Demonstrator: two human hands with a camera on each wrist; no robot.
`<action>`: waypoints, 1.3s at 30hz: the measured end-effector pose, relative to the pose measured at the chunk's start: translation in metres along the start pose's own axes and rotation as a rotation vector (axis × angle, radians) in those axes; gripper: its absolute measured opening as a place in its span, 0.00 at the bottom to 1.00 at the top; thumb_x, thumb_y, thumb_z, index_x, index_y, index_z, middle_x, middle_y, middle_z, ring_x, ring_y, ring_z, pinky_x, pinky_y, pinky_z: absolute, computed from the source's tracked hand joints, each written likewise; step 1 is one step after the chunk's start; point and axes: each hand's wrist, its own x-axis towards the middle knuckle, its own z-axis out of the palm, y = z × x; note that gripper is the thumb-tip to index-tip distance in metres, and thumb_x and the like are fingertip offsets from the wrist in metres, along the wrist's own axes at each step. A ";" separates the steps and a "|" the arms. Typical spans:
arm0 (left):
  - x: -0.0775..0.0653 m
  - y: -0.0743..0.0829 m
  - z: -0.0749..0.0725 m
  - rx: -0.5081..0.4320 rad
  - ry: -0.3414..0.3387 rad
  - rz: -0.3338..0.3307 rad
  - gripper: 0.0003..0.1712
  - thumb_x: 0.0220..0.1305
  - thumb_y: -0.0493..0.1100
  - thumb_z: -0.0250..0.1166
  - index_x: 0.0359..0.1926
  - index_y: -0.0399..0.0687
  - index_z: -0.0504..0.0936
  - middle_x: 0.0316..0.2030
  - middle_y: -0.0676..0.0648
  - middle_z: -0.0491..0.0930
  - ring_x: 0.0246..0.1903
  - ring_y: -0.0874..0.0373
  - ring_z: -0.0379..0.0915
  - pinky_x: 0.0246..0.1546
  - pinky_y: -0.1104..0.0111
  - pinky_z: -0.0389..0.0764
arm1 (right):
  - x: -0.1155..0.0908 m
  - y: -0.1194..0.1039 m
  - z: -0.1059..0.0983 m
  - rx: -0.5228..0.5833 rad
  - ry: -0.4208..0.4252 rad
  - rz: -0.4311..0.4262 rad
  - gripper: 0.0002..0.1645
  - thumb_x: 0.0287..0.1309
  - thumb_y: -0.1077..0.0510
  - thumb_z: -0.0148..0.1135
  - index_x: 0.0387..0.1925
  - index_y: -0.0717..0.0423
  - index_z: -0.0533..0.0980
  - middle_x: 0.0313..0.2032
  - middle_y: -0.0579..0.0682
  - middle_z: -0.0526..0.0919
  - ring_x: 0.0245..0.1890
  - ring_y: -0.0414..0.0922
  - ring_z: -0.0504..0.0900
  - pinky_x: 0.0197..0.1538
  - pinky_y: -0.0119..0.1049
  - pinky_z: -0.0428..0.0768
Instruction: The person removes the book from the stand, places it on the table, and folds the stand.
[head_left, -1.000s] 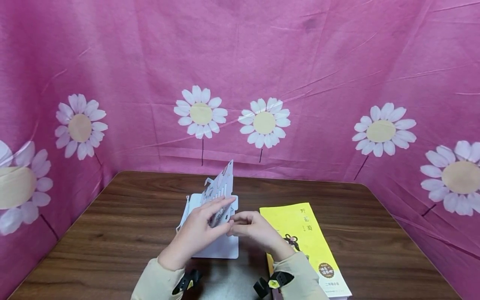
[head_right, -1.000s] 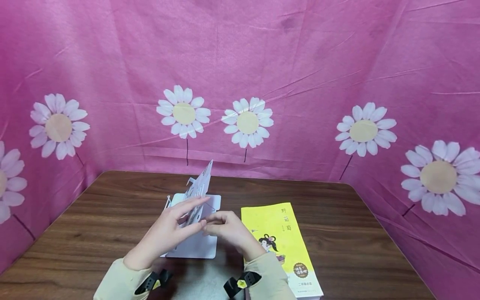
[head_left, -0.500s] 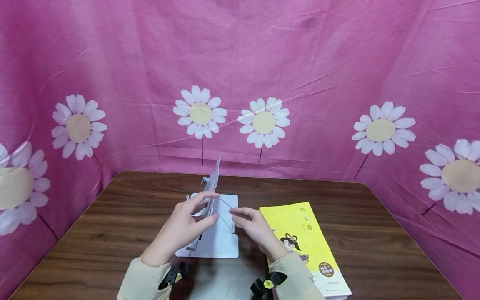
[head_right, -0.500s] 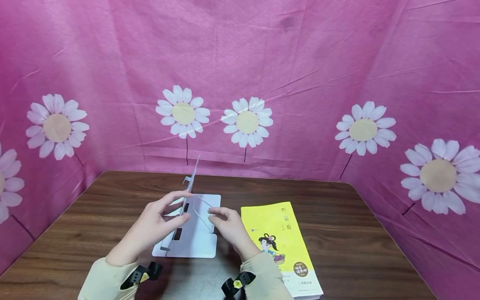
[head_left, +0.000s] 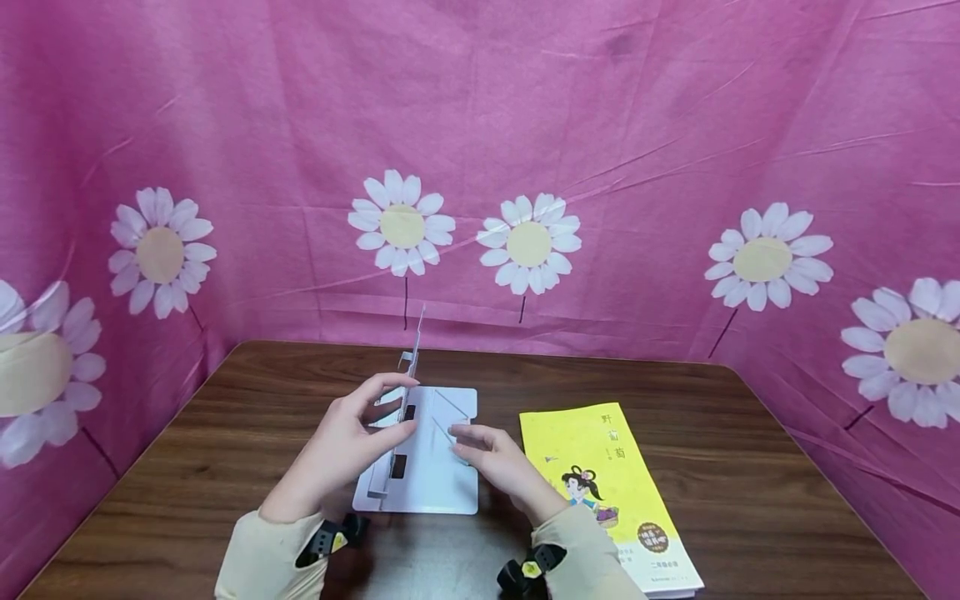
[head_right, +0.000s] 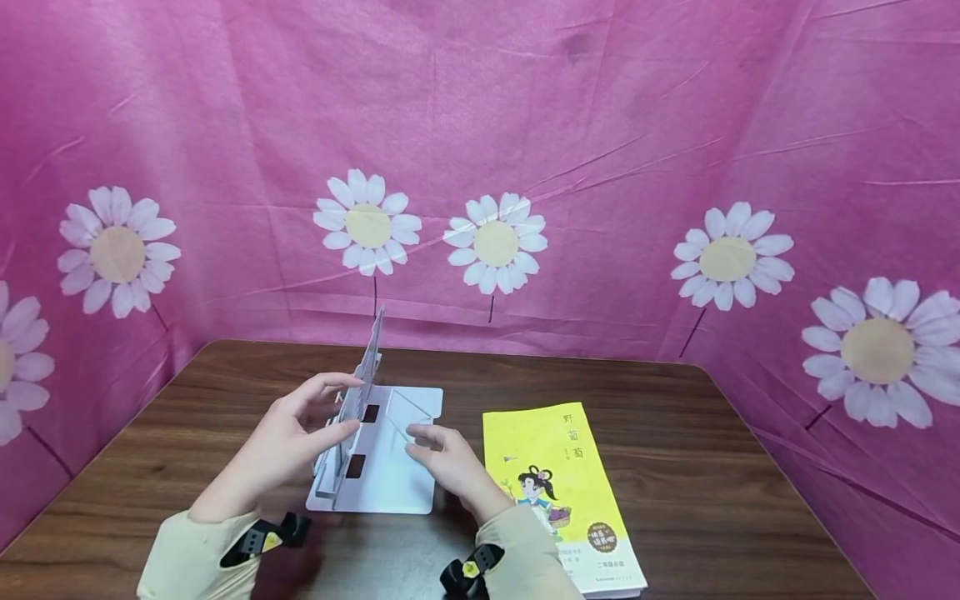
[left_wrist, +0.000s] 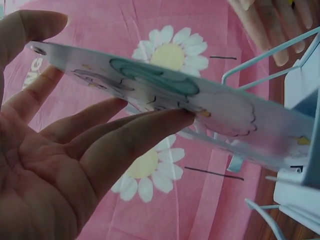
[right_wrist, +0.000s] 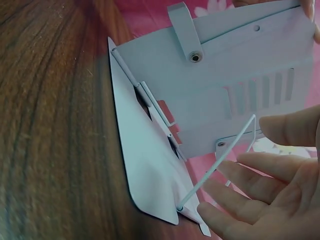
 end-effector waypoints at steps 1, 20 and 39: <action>0.000 0.000 -0.002 0.006 0.002 -0.003 0.23 0.59 0.36 0.70 0.55 0.53 0.78 0.63 0.38 0.76 0.56 0.36 0.77 0.47 0.54 0.85 | 0.000 0.000 0.000 0.001 -0.002 0.003 0.26 0.69 0.54 0.57 0.63 0.64 0.74 0.62 0.61 0.77 0.64 0.58 0.74 0.65 0.56 0.74; -0.002 0.001 -0.012 0.039 0.009 -0.056 0.21 0.62 0.42 0.70 0.56 0.58 0.77 0.63 0.39 0.76 0.56 0.36 0.78 0.51 0.45 0.82 | -0.003 -0.003 0.007 -0.063 -0.121 -0.008 0.26 0.68 0.53 0.58 0.63 0.61 0.74 0.63 0.59 0.77 0.66 0.58 0.72 0.65 0.57 0.73; -0.002 -0.001 -0.013 0.059 0.009 -0.067 0.21 0.62 0.41 0.69 0.56 0.57 0.76 0.64 0.38 0.75 0.56 0.37 0.78 0.51 0.44 0.81 | -0.002 0.001 0.015 -0.299 -0.211 -0.030 0.35 0.64 0.49 0.63 0.66 0.64 0.70 0.65 0.57 0.75 0.70 0.55 0.68 0.71 0.57 0.64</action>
